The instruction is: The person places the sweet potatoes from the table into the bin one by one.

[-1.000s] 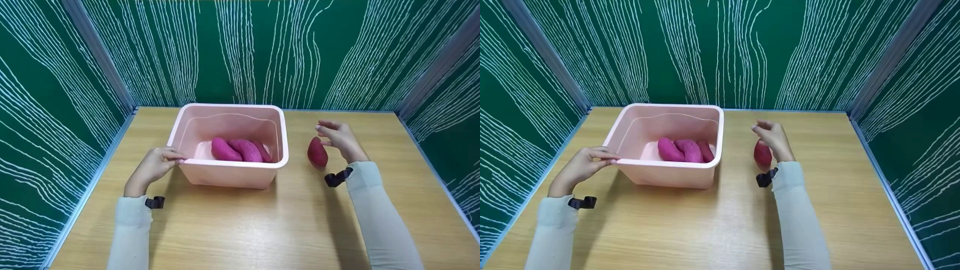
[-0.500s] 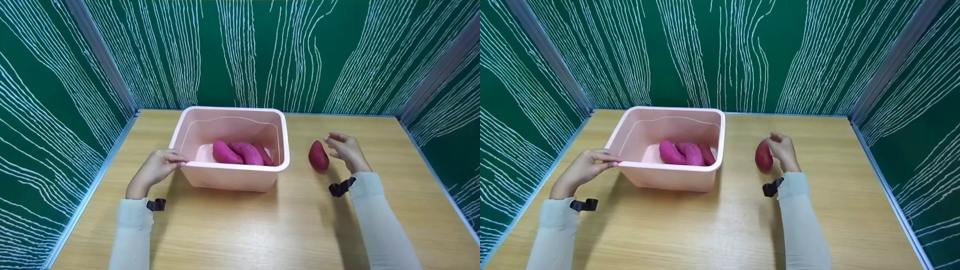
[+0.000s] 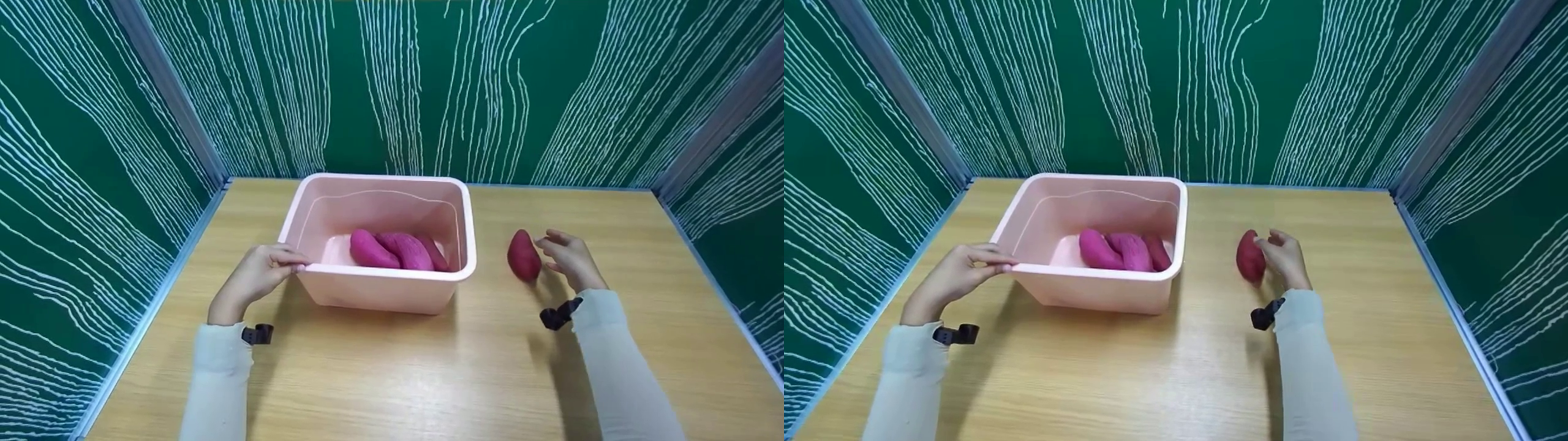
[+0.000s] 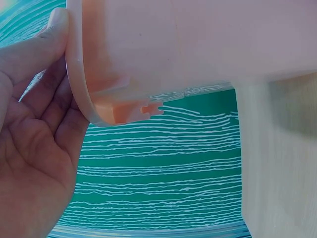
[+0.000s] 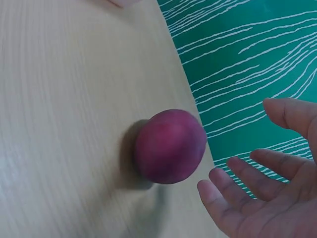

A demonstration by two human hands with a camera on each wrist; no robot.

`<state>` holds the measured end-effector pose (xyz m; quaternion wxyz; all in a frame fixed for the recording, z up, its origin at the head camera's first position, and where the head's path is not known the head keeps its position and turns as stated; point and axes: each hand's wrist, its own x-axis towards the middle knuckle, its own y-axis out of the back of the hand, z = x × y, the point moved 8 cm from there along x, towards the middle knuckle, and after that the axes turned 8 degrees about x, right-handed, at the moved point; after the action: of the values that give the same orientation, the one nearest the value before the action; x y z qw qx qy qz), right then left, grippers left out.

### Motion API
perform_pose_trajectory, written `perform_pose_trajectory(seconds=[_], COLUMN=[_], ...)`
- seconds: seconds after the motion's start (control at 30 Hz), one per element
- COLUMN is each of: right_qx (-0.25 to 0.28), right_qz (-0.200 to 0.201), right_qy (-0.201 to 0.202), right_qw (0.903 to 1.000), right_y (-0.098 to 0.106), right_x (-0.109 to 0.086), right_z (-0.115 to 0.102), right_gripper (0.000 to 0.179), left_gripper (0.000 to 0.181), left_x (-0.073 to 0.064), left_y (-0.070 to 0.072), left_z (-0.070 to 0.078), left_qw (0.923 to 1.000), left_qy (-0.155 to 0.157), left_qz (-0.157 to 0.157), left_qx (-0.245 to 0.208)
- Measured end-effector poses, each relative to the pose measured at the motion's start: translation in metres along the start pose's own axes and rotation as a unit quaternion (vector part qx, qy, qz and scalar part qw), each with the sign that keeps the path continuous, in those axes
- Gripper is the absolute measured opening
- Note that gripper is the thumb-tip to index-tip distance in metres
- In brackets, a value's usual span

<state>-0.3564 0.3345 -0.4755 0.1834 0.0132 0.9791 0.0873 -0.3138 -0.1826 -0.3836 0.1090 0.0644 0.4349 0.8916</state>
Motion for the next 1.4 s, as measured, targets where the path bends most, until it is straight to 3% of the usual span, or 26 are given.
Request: perform_pose_trajectory(seconds=[0.4, 0.77, 1.0, 1.1, 1.33, 1.4], right_qx=[-0.009, 0.052, 0.064, 0.050, -0.055, -0.043], right_qz=[-0.013, -0.022, -0.022, -0.027, -0.033, -0.031], right_qy=[-0.020, -0.059, -0.053, -0.042, -0.013, -0.017], right_qw=[0.9997, 0.9967, 0.9963, 0.9975, 0.9979, 0.9984], right_y=[-0.007, -0.012, -0.020, -0.022, -0.019, -0.019], right_x=[0.013, 0.022, 0.017, 0.018, 0.024, 0.025], right_z=[0.021, 0.037, 0.037, 0.038, 0.041, 0.043], right_gripper=[0.084, 0.096, 0.090, 0.088, 0.080, 0.081], left_gripper=[0.018, 0.019, 0.019, 0.019, 0.020, 0.021], left_x=[0.000, -0.001, -0.001, -0.001, -0.001, -0.001], left_y=[0.001, 0.002, 0.001, 0.000, 0.001, 0.002], left_z=[0.000, 0.002, 0.002, 0.001, 0.003, 0.001], left_qw=[0.9999, 1.0000, 1.0000, 1.0000, 0.9997, 0.9999], left_qy=[-0.013, -0.001, -0.005, -0.001, -0.021, -0.011], left_qz=[0.009, 0.002, 0.003, 0.003, 0.010, 0.008], left_qx=[0.000, -0.006, -0.004, -0.005, 0.000, -0.002])
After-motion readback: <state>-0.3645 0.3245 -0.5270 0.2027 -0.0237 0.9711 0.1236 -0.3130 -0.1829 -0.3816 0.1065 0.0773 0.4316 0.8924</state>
